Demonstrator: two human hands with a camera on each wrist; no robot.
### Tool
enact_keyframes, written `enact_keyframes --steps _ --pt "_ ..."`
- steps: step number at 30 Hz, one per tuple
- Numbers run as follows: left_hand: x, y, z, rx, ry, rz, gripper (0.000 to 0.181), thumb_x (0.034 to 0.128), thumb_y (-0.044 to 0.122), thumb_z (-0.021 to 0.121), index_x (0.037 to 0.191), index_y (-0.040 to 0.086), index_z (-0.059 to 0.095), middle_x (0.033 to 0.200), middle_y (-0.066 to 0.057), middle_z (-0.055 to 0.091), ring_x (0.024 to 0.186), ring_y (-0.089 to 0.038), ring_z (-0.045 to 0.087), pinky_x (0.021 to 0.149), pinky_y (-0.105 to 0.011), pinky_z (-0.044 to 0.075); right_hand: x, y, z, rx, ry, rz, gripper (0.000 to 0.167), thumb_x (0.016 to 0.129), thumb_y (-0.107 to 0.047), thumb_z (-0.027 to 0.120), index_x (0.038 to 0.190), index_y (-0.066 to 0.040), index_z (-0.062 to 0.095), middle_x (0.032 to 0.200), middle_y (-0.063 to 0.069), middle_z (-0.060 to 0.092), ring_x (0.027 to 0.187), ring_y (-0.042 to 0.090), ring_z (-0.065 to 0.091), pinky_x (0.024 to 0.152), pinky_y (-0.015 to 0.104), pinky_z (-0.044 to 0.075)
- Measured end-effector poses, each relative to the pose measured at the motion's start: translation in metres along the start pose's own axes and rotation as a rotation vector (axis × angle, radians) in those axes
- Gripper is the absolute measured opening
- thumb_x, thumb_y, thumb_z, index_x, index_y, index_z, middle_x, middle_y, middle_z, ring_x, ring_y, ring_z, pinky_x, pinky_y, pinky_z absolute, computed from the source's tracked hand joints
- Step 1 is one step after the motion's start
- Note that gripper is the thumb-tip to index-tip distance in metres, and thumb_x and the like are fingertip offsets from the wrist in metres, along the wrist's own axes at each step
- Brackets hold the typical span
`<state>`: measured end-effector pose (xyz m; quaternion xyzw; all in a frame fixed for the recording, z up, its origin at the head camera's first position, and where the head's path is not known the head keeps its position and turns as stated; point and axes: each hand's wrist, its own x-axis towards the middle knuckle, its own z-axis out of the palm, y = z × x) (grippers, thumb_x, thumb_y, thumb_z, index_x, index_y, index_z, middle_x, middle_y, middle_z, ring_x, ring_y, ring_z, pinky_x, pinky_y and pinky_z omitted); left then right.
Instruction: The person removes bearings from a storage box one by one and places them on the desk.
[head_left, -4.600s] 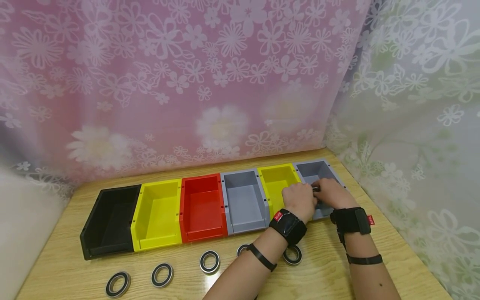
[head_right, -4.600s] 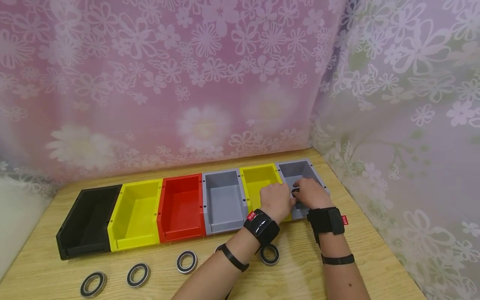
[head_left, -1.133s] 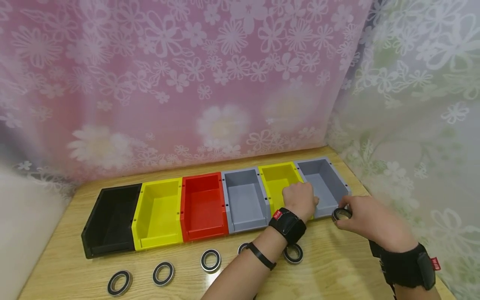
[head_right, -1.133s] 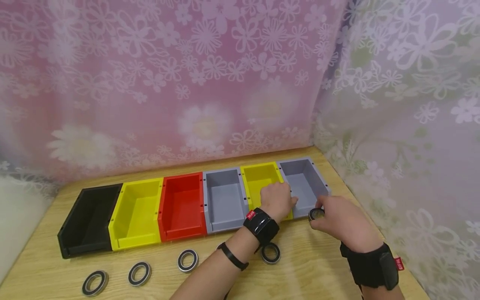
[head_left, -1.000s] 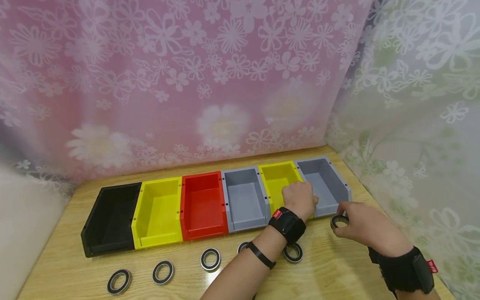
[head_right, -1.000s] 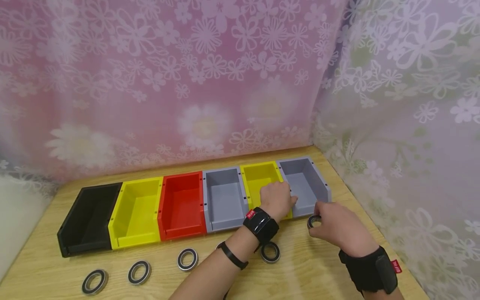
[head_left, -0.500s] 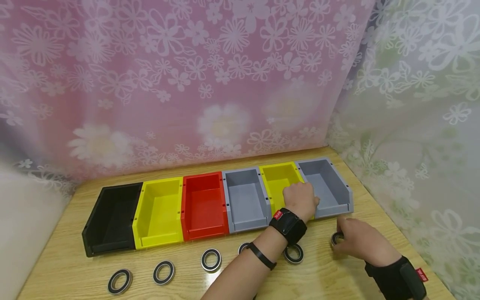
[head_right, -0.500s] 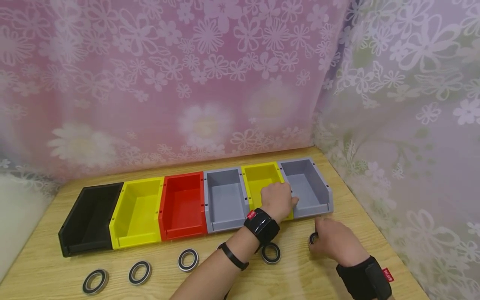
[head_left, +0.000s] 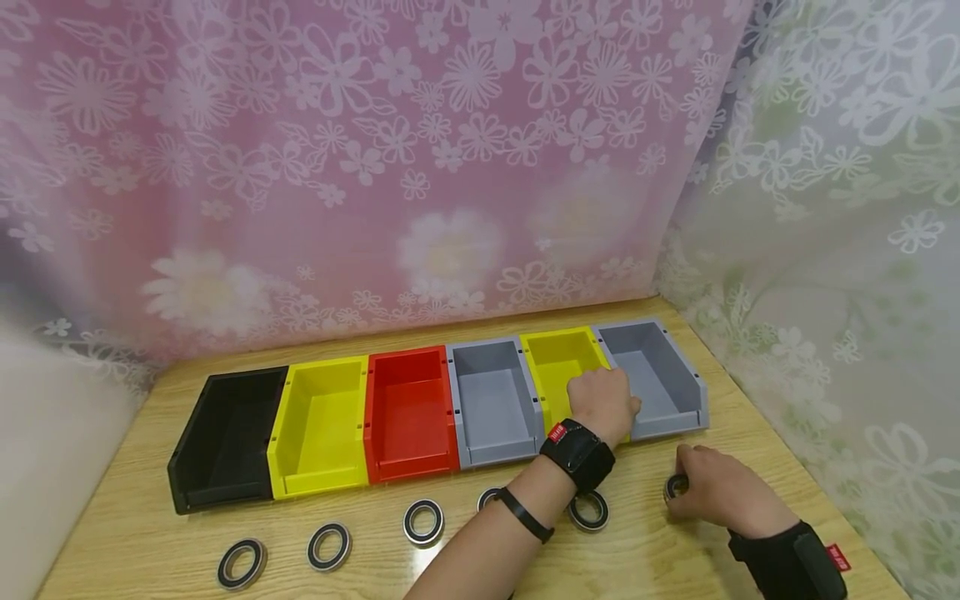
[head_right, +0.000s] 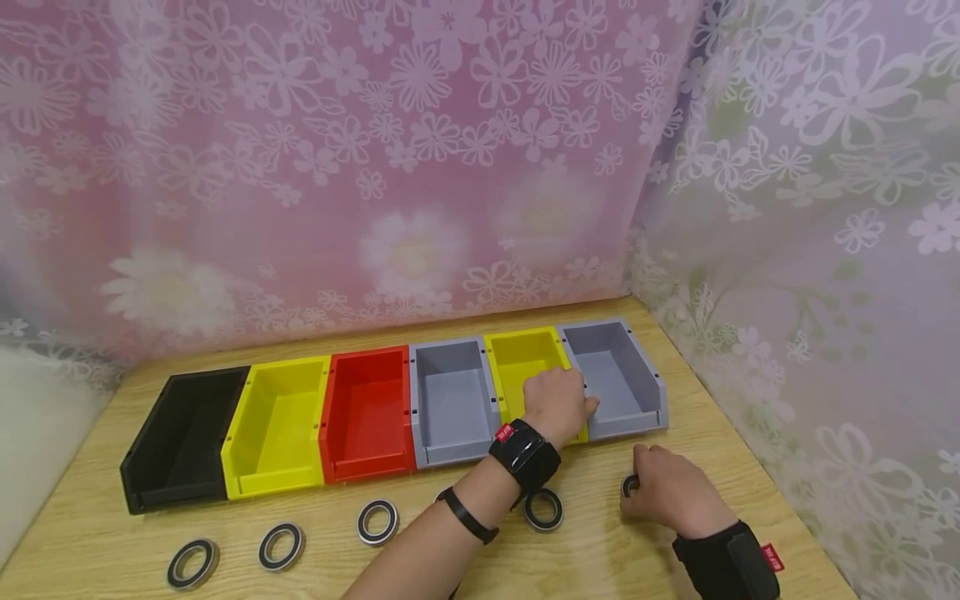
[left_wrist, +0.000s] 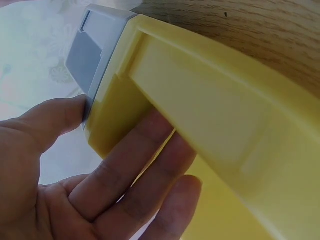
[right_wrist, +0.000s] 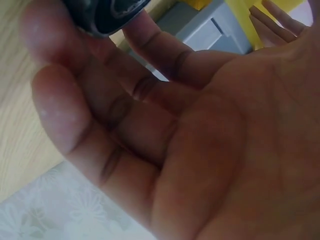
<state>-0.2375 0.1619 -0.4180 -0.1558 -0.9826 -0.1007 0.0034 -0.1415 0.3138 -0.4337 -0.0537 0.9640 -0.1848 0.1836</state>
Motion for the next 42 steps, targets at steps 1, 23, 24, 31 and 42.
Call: enact_keyframes --steps 1,23,24,31,42 --pt "0.000 -0.001 0.000 0.001 0.001 0.001 0.046 0.0955 0.054 0.068 0.067 0.017 0.068 0.057 0.004 0.053 0.051 -0.013 0.050 0.048 -0.029 0.037 0.001 0.000 0.000 0.001 -0.001 -0.002 0.032 0.078 -0.016 0.081 0.091 -0.006 0.053 0.078 0.005 0.049 0.069 0.020 0.043 0.064 0.038 0.034" --pt "0.002 0.003 0.009 0.018 0.026 -0.003 0.053 0.0956 0.054 0.068 0.055 0.020 0.060 0.052 0.005 0.049 0.048 -0.011 0.047 0.045 -0.028 0.036 0.009 0.010 0.011 -0.054 0.026 0.019 0.033 0.076 -0.019 0.080 0.088 -0.008 0.051 0.078 0.006 0.046 0.069 0.020 0.043 0.064 0.037 0.034" --pt "0.001 0.004 0.010 0.020 0.028 0.000 0.054 0.0954 0.054 0.068 0.055 0.020 0.059 0.051 0.005 0.049 0.048 -0.011 0.047 0.044 -0.029 0.035 0.009 0.011 0.013 -0.055 0.024 0.023 0.033 0.076 -0.019 0.080 0.088 -0.008 0.051 0.078 0.006 0.046 0.069 0.021 0.042 0.064 0.037 0.034" --pt "0.004 0.007 0.016 0.020 0.034 0.006 0.054 0.0953 0.055 0.068 0.055 0.020 0.059 0.052 0.005 0.048 0.048 -0.011 0.046 0.045 -0.029 0.035 0.010 0.018 0.015 -0.060 0.019 0.044 0.033 0.077 -0.021 0.079 0.091 -0.007 0.053 0.079 0.005 0.047 0.070 0.020 0.043 0.065 0.037 0.035" --pt "-0.002 0.000 0.015 0.073 0.032 0.070 0.053 0.0986 0.053 0.063 0.057 0.021 0.061 0.051 0.006 0.048 0.047 -0.010 0.046 0.044 -0.029 0.035 0.016 0.012 -0.008 -0.055 0.095 -0.014 0.035 0.087 -0.030 0.082 0.100 -0.003 0.064 0.087 0.002 0.063 0.073 0.018 0.058 0.065 0.039 0.049"
